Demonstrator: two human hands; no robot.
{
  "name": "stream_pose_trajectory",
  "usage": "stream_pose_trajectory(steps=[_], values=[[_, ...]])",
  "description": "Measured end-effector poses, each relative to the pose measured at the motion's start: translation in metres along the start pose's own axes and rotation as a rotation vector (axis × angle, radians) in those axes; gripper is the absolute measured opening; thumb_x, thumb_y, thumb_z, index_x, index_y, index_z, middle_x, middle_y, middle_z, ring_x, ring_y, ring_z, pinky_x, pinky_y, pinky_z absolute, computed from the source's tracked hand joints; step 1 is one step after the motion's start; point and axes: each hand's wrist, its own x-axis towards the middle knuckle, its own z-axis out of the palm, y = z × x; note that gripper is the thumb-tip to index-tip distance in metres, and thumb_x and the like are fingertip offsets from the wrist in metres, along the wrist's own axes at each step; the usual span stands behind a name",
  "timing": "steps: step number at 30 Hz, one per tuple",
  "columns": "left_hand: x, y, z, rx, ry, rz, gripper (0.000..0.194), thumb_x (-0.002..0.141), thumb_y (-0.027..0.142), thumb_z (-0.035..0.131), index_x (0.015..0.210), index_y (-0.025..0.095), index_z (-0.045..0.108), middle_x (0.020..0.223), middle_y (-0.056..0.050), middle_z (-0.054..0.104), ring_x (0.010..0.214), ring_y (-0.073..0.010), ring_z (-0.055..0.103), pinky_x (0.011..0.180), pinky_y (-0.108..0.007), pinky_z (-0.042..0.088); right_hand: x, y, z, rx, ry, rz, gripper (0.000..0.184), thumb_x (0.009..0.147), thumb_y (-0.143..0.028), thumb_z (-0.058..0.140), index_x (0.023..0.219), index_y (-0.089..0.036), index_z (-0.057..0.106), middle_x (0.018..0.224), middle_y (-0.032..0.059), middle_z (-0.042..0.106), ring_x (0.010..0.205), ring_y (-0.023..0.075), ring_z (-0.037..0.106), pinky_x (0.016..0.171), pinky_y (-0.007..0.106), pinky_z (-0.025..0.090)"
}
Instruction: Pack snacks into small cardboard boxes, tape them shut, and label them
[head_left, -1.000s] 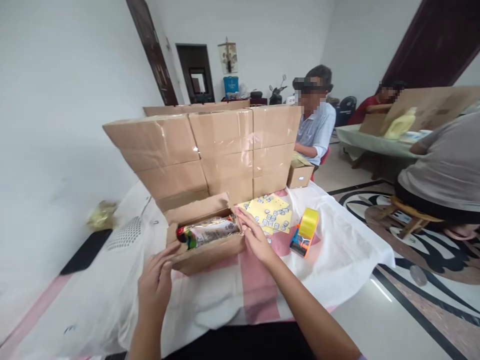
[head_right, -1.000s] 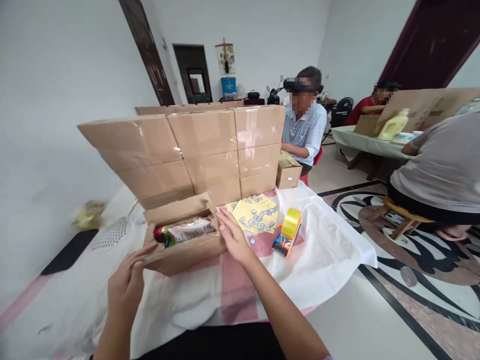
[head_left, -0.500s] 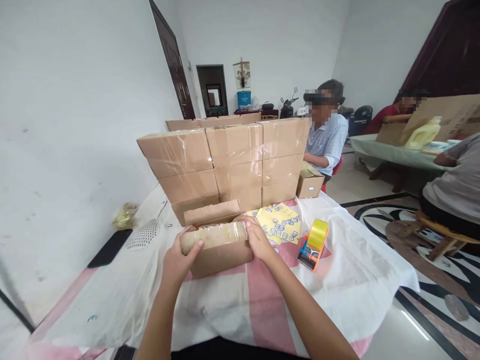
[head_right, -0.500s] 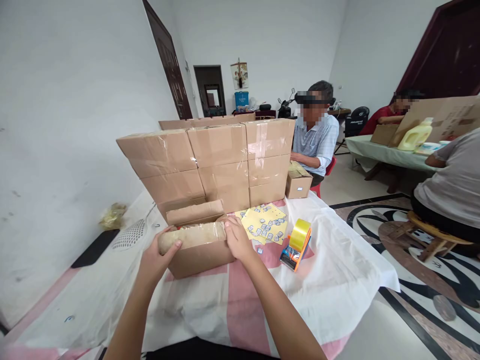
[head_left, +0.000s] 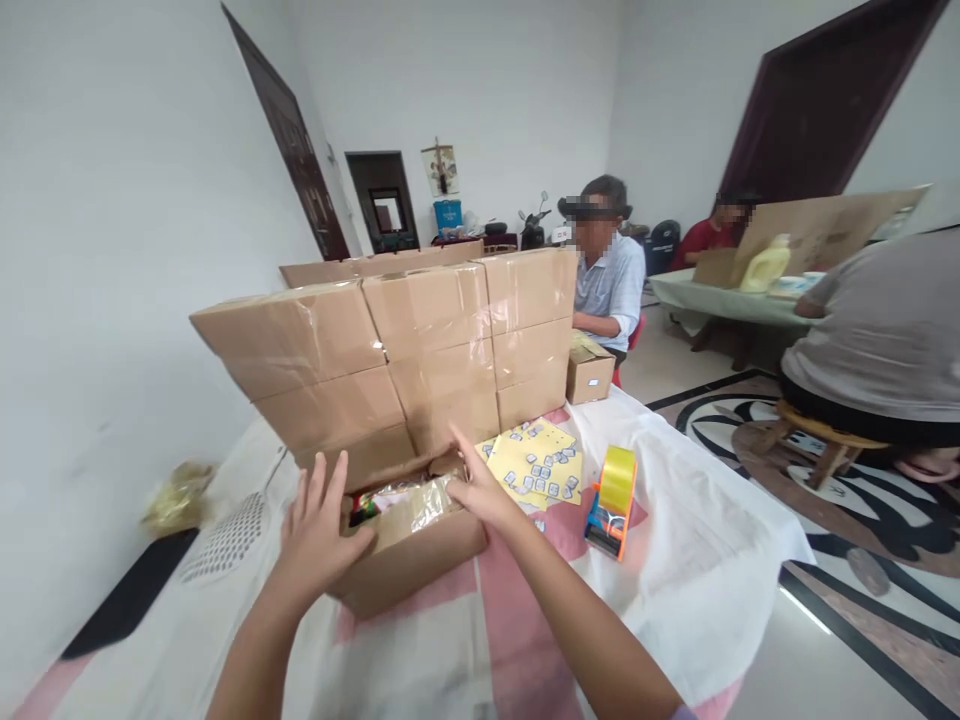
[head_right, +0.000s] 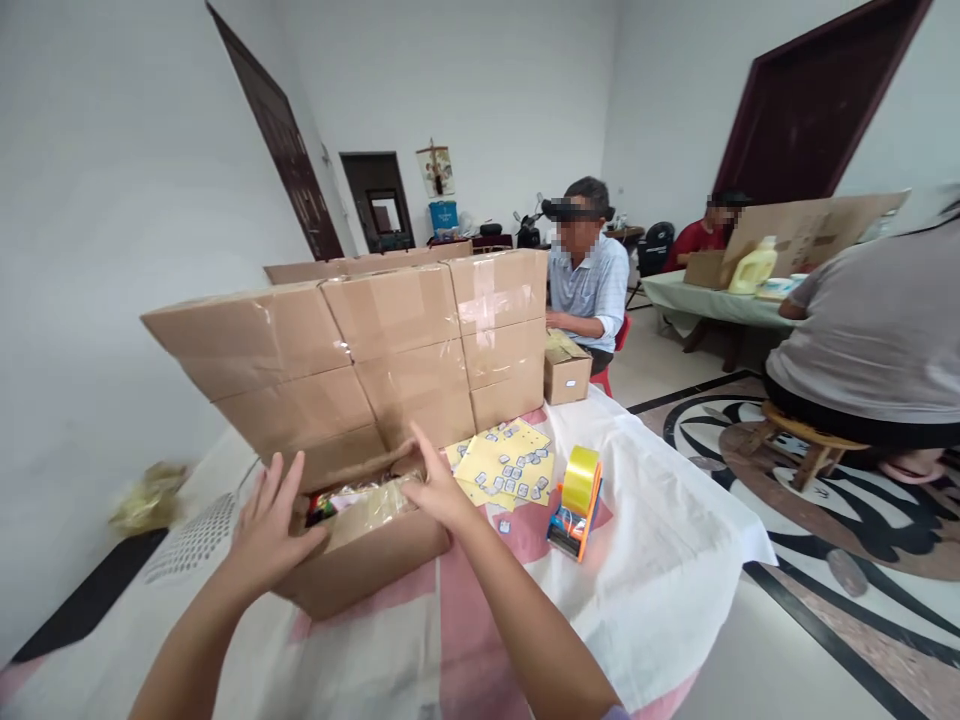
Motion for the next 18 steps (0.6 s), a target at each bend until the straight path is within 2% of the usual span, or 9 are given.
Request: stream_pose_trajectory(steps=[2, 4, 6, 8, 10, 12, 15, 17, 18], values=[[0.007, 0.016, -0.005, 0.112, -0.055, 0.149, 0.081, 0.080, 0.021, 0.052, 0.159, 0.028, 0.036, 0.168, -0.006, 0.033, 0.157, -0.0370, 0.023, 0.124, -0.065, 0.022, 0.000, -0.003, -0.002, -0.089, -0.012, -0.111, 0.052, 0.072, -0.010, 0.055, 0.119, -0.026, 0.069, 0.122, 0.0046, 0.066, 0.121, 0.0248, 0.060, 0.111, 0.044, 0.042], [0.007, 0.032, -0.004, 0.128, -0.154, 0.260, 0.070, 0.085, 0.015, 0.041, 0.153, 0.030, 0.047, 0.155, -0.004, 0.054, 0.145, -0.0309, 0.047, 0.119, -0.055, 0.036, -0.005, -0.007, -0.003, -0.200, 0.021, -0.154, 0.027, 0.080, -0.013, 0.056, 0.097, -0.024, 0.073, 0.115, 0.0054, 0.066, 0.117, 0.0246, 0.061, 0.109, 0.044, 0.042], [0.000, 0.042, 0.003, 0.091, -0.197, 0.248, 0.062, 0.095, 0.021, 0.030, 0.155, 0.027, 0.046, 0.148, -0.006, 0.061, 0.132, -0.0288, 0.060, 0.107, -0.046, 0.049, -0.018, -0.014, -0.005, -0.322, 0.079, -0.125, 0.020, 0.090, -0.021, 0.056, 0.098, -0.026, 0.074, 0.129, 0.0066, 0.064, 0.127, 0.0266, 0.055, 0.111, 0.047, 0.038], [-0.012, 0.047, 0.015, 0.077, -0.167, 0.203, 0.061, 0.101, 0.042, 0.030, 0.157, 0.025, 0.041, 0.153, -0.009, 0.055, 0.137, -0.0326, 0.056, 0.108, -0.049, 0.048, -0.035, -0.027, -0.010, -0.409, 0.174, -0.096, 0.020, 0.095, -0.029, 0.058, 0.107, -0.029, 0.074, 0.140, 0.0070, 0.058, 0.135, 0.0290, 0.049, 0.115, 0.049, 0.034], [-0.024, 0.049, 0.027, 0.104, -0.142, 0.232, 0.069, 0.096, 0.059, 0.038, 0.155, 0.024, 0.045, 0.161, -0.010, 0.046, 0.148, -0.0360, 0.042, 0.117, -0.055, 0.039, -0.056, -0.047, -0.024, -0.437, 0.367, -0.123, 0.019, 0.095, -0.030, 0.059, 0.109, -0.028, 0.072, 0.138, 0.0091, 0.059, 0.133, 0.0300, 0.050, 0.113, 0.049, 0.037], [-0.034, 0.052, 0.033, 0.158, -0.101, 0.252, 0.073, 0.091, 0.064, 0.045, 0.151, 0.024, 0.052, 0.163, -0.010, 0.042, 0.151, -0.0390, 0.036, 0.119, -0.059, 0.034, -0.075, -0.070, -0.047, -0.460, 0.650, -0.195, 0.015, 0.095, -0.030, 0.056, 0.100, -0.025, 0.069, 0.125, 0.0104, 0.062, 0.122, 0.0294, 0.057, 0.106, 0.047, 0.043], [-0.042, 0.063, 0.031, 0.230, -0.069, 0.207, 0.073, 0.089, 0.063, 0.049, 0.149, 0.022, 0.055, 0.154, -0.015, 0.054, 0.138, -0.0411, 0.049, 0.108, -0.056, 0.042, -0.096, -0.096, -0.097, -0.531, 1.069, -0.257, 0.013, 0.094, -0.034, 0.055, 0.096, -0.024, 0.063, 0.108, 0.0076, 0.063, 0.109, 0.0274, 0.060, 0.100, 0.046, 0.046], [-0.040, 0.072, 0.023, 0.243, -0.109, 0.169, 0.072, 0.092, 0.059, 0.046, 0.151, 0.018, 0.051, 0.146, -0.016, 0.059, 0.128, -0.0382, 0.056, 0.102, -0.051, 0.047, -0.102, -0.096, -0.131, -0.502, 1.239, -0.169, 0.023, 0.089, -0.040, 0.060, 0.103, -0.022, 0.059, 0.111, 0.0074, 0.060, 0.109, 0.0271, 0.059, 0.099, 0.044, 0.046], [-0.038, 0.077, 0.019, 0.237, -0.140, 0.150, 0.073, 0.093, 0.057, 0.044, 0.154, 0.017, 0.047, 0.146, -0.016, 0.059, 0.127, -0.0368, 0.057, 0.099, -0.048, 0.049, -0.103, -0.090, -0.145, -0.455, 1.269, -0.078, 0.032, 0.084, -0.044, 0.064, 0.105, -0.022, 0.056, 0.114, 0.0080, 0.059, 0.109, 0.0274, 0.059, 0.097, 0.043, 0.047]])
